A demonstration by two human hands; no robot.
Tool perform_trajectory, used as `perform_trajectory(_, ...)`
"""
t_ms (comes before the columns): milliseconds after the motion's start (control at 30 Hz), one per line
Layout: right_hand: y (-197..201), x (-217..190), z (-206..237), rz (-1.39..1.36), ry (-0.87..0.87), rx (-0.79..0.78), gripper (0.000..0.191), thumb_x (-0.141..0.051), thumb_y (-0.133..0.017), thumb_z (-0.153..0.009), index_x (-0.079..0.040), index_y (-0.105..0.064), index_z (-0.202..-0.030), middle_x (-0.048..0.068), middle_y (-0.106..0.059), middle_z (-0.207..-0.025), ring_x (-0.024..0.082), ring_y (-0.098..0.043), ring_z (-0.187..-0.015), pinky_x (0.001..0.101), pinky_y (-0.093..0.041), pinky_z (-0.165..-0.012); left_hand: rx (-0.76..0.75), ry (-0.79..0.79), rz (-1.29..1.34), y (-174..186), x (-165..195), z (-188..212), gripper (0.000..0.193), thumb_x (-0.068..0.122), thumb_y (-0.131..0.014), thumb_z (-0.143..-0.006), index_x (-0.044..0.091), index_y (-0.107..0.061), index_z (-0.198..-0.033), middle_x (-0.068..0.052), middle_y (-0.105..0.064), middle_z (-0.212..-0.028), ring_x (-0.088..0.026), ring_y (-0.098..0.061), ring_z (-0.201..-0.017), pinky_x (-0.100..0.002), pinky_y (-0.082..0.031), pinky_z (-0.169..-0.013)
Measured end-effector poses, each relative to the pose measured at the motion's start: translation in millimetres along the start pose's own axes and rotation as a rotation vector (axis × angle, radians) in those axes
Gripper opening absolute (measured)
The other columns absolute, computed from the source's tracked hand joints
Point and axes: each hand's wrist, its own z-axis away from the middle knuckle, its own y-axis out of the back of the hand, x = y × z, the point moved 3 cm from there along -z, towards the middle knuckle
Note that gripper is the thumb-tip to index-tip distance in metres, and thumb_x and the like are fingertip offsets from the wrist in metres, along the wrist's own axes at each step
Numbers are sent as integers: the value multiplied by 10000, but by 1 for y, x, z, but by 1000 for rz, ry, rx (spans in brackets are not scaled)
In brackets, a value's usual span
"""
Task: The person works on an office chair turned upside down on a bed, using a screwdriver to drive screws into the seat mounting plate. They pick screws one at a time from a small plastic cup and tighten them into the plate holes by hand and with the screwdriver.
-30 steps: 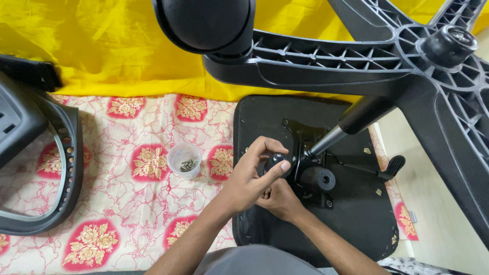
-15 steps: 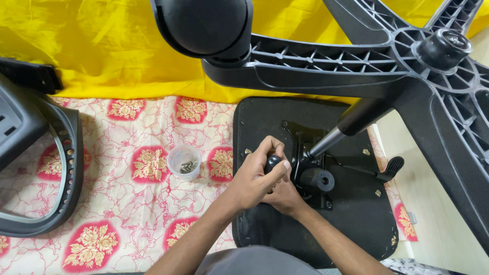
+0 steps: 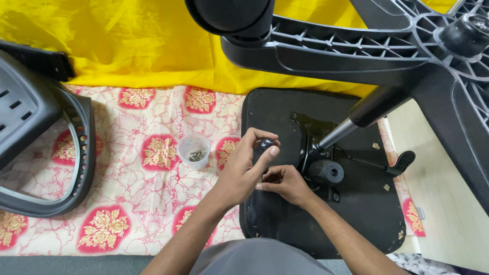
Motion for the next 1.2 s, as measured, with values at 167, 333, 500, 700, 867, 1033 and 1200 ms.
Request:
perform_trajectory(167,0,1,-1,279,18,99,172,-84,-818,-788,16,-763,-917,60,-777,-795,84,-705,-708,256,-576,-675,55,-23,26,-6,-1,-1,293,237,-628,-1017,44,-477,-1178,-73,-679,-1080,-144,-699,-1038,-297,-537,-917)
perform_trajectory(333,3,9,-2,320,25,131,153,-88,-816,-818,38,-750,-874,67,-744,-762,89,-663,-680,273,-543,-633,-12,116,147,-17,-3,-2,358,294,-558,-1022,74,-465,-1289,-23,-580,-866,-106,-612,-793,-274,-516,-737)
perform_trajectory(500,3,17,-2,235,4,159,170,-89,-800,-796,44,-709,-852,65,-750,-754,83,-694,-673,256,-546,-601,-113,134,314,-24,1,6,452,378,-358,-1083,106,-529,-1401,5,-488,-892,-80,-460,-766,-242,-405,-678)
perform_trajectory(700,-2,7,3,308,-12,213,212,-134,-821,-768,39,-720,-837,33,-748,-722,83,-694,-658,254,-548,-601,-135,33,326,-20,6,2,365,351,-463,-1108,55,-622,-1251,-25,-607,-1089,-100,-593,-1053,-263,-502,-936)
perform_trajectory(867,-11,-19,10,337,186,161,355,-171,-788,-795,44,-644,-1038,86,-667,-905,151,-642,-882,317,-521,-772,-105,-37,8,-17,10,-1,300,296,-597,-1017,43,-649,-1170,-94,-619,-1152,-151,-635,-1070,-308,-528,-932)
perform_trajectory(1033,-16,-27,11,141,241,102,574,-207,-759,-819,9,-506,-1287,104,-612,-1203,182,-619,-1155,342,-518,-976,-166,-37,184,-28,12,-12,266,251,-594,-1026,21,-539,-1146,-109,-654,-1230,-161,-650,-1096,-332,-523,-989)
perform_trajectory(1200,-10,-17,9,323,291,111,534,-235,-749,-813,17,-553,-1241,108,-646,-1171,190,-635,-1136,359,-507,-976,-340,44,179,-31,9,-22,251,223,-470,-1028,54,-579,-1179,-76,-691,-1019,-147,-649,-927,-314,-527,-891)
